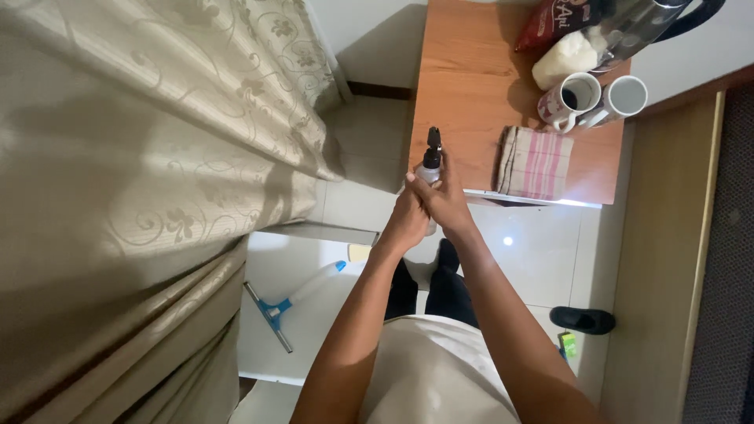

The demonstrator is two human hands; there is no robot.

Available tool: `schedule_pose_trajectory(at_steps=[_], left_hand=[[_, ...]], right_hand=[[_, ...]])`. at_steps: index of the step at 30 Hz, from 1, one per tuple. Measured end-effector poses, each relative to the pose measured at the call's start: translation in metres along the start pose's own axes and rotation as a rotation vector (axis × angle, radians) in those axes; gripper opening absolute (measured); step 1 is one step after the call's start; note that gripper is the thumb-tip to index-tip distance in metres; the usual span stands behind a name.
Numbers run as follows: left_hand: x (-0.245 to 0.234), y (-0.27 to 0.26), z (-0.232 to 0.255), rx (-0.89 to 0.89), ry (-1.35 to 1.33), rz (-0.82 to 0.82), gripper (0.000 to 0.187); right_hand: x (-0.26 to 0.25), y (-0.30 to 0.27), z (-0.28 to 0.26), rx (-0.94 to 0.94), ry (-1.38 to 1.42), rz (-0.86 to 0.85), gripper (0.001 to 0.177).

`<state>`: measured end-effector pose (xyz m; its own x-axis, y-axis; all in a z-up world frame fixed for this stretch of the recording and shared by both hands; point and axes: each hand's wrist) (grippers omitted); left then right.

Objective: The recorder folds a small striped cloth on a bedside table and then inspects a spray bottle.

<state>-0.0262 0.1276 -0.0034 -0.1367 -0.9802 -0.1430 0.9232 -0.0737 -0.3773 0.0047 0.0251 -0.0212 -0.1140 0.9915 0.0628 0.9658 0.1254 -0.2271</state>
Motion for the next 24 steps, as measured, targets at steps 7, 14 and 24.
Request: schedule_pose_trajectory(at_steps=[7, 14, 24], left_hand=[[0.004, -0.003, 0.003, -0.046, 0.069, -0.035, 0.051], [0.009, -0.006, -0.006, 0.023, 0.091, -0.010, 0.053], [0.017, -0.009, -0.021, 0.102, 0.097, 0.009, 0.053]], right_hand=[[-0.001, -0.006, -0.006, 0.078, -0.024, 0.033, 0.068], [-0.005, -0.009, -0.001, 0.022, -0.040, 0.025, 0.065], [-0.008, -0.018, 0.008, -0.013, 0.055, 0.001, 0.064]])
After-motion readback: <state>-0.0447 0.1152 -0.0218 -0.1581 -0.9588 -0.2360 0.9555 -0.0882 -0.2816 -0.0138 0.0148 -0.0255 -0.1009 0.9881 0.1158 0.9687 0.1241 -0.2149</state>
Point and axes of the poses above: each hand's wrist, its own y-axis towards the middle knuckle, its own x-axis out of the palm, z = x × y, and after that the axes turned 3 degrees about y, right-handed
